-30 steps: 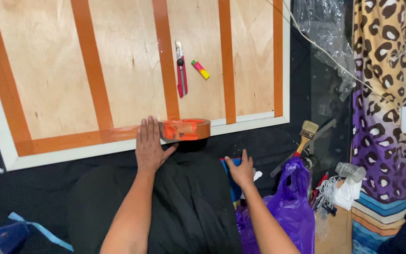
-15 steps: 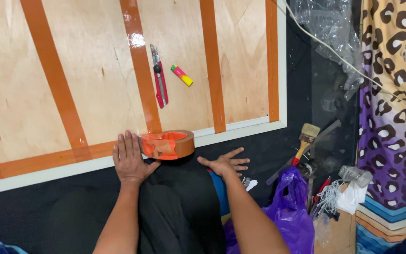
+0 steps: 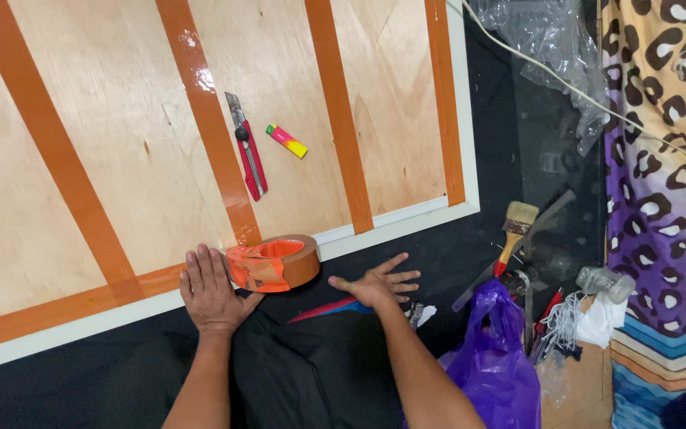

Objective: The person applies orange tape to a wooden board using a tape dispenser and cuts the tape with a utility knife. They smooth the tape along the board's surface and trim excess tape at the edges.

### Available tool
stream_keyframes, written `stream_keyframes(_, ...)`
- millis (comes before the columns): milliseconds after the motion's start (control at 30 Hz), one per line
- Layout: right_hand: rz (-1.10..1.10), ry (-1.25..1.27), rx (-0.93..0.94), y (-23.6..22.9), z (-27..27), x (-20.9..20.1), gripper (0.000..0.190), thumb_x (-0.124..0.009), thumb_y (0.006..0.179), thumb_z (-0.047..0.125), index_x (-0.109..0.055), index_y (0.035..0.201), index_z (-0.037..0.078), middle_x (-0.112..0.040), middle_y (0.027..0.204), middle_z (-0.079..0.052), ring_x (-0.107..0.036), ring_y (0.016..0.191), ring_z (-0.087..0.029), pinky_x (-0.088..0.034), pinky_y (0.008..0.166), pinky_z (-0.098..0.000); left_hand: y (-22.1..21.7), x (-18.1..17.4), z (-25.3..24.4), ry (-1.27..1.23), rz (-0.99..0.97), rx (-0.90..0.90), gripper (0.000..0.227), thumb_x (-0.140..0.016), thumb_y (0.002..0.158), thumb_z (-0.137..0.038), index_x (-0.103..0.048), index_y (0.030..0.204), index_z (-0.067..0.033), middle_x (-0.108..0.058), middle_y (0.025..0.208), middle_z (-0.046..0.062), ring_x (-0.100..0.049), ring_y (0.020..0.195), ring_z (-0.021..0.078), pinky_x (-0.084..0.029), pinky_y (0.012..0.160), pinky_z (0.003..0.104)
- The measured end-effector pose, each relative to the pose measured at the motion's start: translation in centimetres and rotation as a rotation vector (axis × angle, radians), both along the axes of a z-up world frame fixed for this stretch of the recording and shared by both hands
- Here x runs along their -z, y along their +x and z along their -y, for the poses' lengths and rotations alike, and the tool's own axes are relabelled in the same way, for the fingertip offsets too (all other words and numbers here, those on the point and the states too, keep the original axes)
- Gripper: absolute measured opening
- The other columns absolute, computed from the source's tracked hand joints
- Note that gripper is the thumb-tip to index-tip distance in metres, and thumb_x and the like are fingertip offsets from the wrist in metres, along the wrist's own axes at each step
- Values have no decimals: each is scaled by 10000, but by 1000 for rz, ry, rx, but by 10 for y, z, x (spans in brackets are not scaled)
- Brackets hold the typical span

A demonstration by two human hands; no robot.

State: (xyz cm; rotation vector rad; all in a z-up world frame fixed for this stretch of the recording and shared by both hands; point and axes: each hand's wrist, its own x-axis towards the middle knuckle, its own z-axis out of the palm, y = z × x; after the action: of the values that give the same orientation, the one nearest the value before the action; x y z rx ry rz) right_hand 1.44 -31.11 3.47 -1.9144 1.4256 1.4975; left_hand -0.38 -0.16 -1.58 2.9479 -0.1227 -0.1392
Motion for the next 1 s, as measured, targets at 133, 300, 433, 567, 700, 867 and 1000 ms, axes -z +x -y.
stream_keyframes(133,13,-31,14,-3,3,10,1830,-912,490,751,471,1453,37,402,1496,-451,289,1428,-643,-14,1170,-747,0,-1,1,8,-58,-5,1261,-610,678,-846,-386,1571,16,-314,1677,195,-240,1572,344,-143,1262,508)
stream_keyframes(300,51,-56,29,-11,0,-8,1747,-822,503,826,430,1507,135,378,1554,-381,254,1477,-593,-22,1203,-714,6,-19,5,-12,-164,-49,1308,-688,602,-803,-316,1578,-15,-249,1683,174,-181,1577,317,-147,1261,509)
stream_keyframes(433,222,247,98,-32,15,-69,1447,-608,642,901,122,1594,92,182,1625,-351,99,1542,-531,-147,1221,-663,10,-33,5,27,-264,-56,1290,-703,639,-774,-227,1594,-49,-181,1694,148,-125,1579,297,-138,1258,501)
stream_keyframes(567,63,437,-532,-25,4,-141,1129,-676,716,729,-228,1504,57,-54,1608,-345,-67,1517,-516,-178,1203,-628,14,-45,6,-14,-255,-38,1282,-698,668,-746,-196,1605,-31,-158,1701,150,-104,1583,302,-133,1263,496)
stream_keyframes(700,887,268,-971,16,-46,-185,900,-799,729,500,-489,1418,13,-288,1562,-341,-240,1468,-490,-230,1159,-595,19,-57,6,33,-352,-27,1296,-692,666,-767,-178,1596,-24,-129,1695,160,-85,1577,307,-131,1251,492)
stream_keyframes(867,1163,515,-1342,76,-114,-183,679,-796,692,298,-610,1318,114,-557,1273,-241,-499,1241,-421,-390,1049,-562,26,-70,6,94,-462,-4,1317,-672,675,-796,-142,1601,-23,-90,1699,152,-46,1573,306,-109,1251,484)
stream_keyframes(1000,891,524,-1530,99,-128,-160,531,-741,787,227,-618,1303,195,-616,1056,-168,-628,994,-372,-489,710,-551,27,-71,11,55,-452,-20,1341,-661,656,-814,-134,1595,-15,-82,1693,157,-28,1570,307,-93,1252,484)
